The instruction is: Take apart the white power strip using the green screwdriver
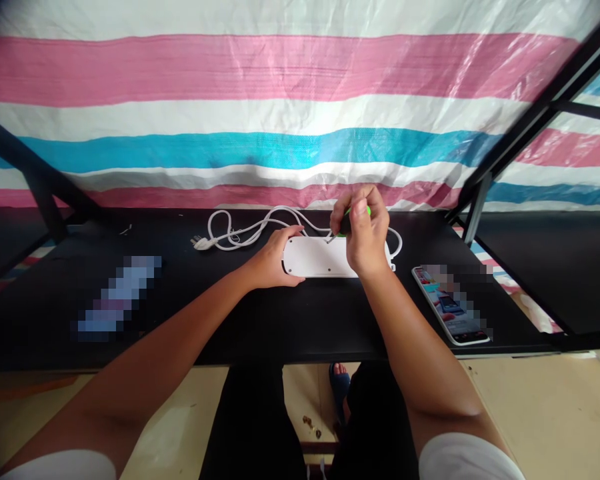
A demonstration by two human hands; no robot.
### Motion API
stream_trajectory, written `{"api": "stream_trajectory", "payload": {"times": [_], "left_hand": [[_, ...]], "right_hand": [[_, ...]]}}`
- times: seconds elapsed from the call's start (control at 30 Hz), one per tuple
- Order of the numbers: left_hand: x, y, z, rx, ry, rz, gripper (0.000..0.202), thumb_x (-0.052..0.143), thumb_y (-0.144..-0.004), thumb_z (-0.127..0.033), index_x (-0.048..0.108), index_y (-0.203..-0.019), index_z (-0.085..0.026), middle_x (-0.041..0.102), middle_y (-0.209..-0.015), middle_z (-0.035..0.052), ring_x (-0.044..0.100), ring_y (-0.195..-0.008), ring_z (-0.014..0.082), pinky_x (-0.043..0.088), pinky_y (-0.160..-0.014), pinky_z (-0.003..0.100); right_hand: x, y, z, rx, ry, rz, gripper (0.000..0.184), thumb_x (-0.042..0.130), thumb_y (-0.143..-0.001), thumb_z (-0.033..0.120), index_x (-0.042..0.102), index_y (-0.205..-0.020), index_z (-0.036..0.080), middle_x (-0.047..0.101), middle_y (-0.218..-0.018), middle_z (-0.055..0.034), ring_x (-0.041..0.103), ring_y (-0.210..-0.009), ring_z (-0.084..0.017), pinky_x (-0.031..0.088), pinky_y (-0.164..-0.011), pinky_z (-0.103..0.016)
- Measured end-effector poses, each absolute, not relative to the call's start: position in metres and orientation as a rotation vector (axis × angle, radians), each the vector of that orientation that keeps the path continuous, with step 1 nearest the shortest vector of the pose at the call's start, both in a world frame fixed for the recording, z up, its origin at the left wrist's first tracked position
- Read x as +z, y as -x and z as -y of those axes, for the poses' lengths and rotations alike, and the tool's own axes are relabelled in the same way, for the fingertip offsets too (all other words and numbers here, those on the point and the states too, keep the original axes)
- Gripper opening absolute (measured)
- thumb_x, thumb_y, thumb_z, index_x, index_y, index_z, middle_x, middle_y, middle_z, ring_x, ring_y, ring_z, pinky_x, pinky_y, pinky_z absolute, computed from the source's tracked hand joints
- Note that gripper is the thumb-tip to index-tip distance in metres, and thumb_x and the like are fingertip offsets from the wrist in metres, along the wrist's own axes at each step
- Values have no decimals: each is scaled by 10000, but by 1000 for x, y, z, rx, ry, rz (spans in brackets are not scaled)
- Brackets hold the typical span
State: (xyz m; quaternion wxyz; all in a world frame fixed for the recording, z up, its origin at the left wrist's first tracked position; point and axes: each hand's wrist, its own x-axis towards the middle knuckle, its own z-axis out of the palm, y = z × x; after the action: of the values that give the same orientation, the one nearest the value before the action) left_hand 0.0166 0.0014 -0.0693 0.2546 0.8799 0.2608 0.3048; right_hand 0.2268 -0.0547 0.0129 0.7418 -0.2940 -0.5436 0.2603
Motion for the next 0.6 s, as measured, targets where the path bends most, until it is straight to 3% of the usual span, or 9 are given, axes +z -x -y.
{"api": "stream_trajectory", "payload": {"times": [0.13, 0.3, 0.4, 0.5, 0.6], "left_hand": [[-69, -17, -3, 827, -2425, -705, 1085, 914, -678, -282, 349, -1605, -286, 530, -1508, 135, 508, -1426, 376, 450, -1238, 571], [-68, -17, -4, 812, -2431, -713, 1061, 916, -674, -286, 366, -1581, -288, 536, -1498, 141, 508, -1425, 392, 458, -1225, 591], [-67, -16, -3, 800, -2398, -731, 1063, 922, -666, -278, 371, -1575, -295, 533, -1500, 134, 505, -1429, 386, 464, -1225, 588], [-67, -16, -2, 782, -2373, -745, 1060, 924, -663, -276, 377, -1570, -294, 525, -1507, 134, 503, -1437, 384, 457, -1236, 591], [-67, -16, -3, 774, -2361, -740, 1048, 921, -663, -276, 384, -1563, -293, 519, -1511, 133, 500, -1440, 381, 462, -1231, 586]], "right_hand": [[15, -225, 55, 530, 749, 1198, 687, 501, -907, 934, 583, -777, 264, 551, -691, -17, 584, -605, -178, 448, -512, -340], [17, -226, 56, 581, 797, 1219, 781, 327, -883, 1009, 570, -779, 273, 470, -602, 4, 503, -516, -171, 404, -467, -338], [15, -227, 55, 579, 731, 1243, 668, 490, -894, 952, 535, -842, 288, 440, -601, 37, 443, -498, -158, 389, -465, -326], [12, -229, 53, 558, 682, 1241, 540, 711, -898, 787, 503, -858, 290, 502, -677, 41, 475, -545, -146, 425, -518, -321], [10, -229, 50, 548, 695, 1247, 472, 723, -938, 713, 556, -844, 281, 538, -729, 21, 556, -619, -152, 464, -571, -326]]}}
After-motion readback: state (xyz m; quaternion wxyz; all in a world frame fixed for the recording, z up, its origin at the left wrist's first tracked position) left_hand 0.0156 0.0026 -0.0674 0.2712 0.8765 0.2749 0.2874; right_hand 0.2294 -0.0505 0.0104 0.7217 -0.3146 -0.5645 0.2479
